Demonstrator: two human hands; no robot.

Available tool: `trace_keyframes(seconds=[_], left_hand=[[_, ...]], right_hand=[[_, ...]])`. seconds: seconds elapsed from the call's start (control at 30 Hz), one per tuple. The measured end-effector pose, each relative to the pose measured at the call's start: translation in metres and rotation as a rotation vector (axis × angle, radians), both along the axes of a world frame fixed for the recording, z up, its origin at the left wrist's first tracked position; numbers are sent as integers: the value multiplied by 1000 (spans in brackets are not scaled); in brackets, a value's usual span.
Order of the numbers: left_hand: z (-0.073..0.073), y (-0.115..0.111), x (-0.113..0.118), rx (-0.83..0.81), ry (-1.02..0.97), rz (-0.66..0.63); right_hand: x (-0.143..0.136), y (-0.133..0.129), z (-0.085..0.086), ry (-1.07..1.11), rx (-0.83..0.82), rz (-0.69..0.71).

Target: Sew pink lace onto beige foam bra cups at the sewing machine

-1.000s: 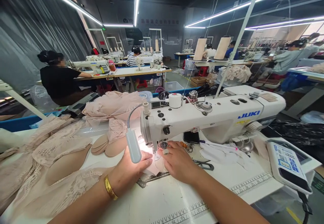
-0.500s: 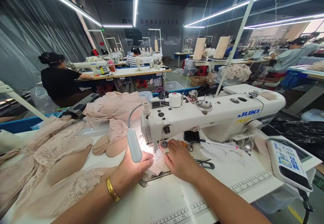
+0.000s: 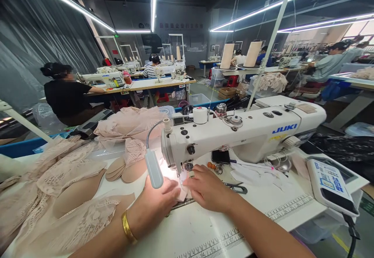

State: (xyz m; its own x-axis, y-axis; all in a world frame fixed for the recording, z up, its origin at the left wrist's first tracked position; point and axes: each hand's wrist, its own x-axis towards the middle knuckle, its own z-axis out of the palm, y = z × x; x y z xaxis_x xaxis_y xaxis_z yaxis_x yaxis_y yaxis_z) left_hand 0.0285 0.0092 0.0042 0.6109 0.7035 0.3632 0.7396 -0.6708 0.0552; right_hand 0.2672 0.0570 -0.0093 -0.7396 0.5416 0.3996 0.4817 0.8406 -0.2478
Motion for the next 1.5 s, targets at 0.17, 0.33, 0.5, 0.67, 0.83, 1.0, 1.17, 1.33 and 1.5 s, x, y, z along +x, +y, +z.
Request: trace_keyframes(seconds=[0.17, 0.33, 0.5, 0.67, 0.83, 1.0, 1.17, 1.33, 1.5], left_hand=[[-2, -16, 9, 5, 52, -27], [-1, -7, 6, 30, 78, -13], [3, 7, -2, 21, 95, -35], [9, 20, -12, 86, 15, -85], [5, 34, -25, 53, -37, -109], [2, 41, -22, 23, 55, 26], [2, -16, -8, 39, 134, 93], [2, -104, -29, 0, 11, 142], [5, -152, -93, 68, -91, 604]], right_hand=[[1, -3, 4, -97, -84, 106], [-3, -2, 2, -97, -87, 59], [-8, -2, 2, -88, -75, 5], [-15, -3, 5, -106, -82, -49], [-20, -2, 1, -133, -74, -88], [-22, -2, -4, -98, -60, -103], [-19, -5, -9, -44, -50, -58], [-11, -4, -30, 33, -65, -12], [-9, 3, -47, 62, -50, 26]])
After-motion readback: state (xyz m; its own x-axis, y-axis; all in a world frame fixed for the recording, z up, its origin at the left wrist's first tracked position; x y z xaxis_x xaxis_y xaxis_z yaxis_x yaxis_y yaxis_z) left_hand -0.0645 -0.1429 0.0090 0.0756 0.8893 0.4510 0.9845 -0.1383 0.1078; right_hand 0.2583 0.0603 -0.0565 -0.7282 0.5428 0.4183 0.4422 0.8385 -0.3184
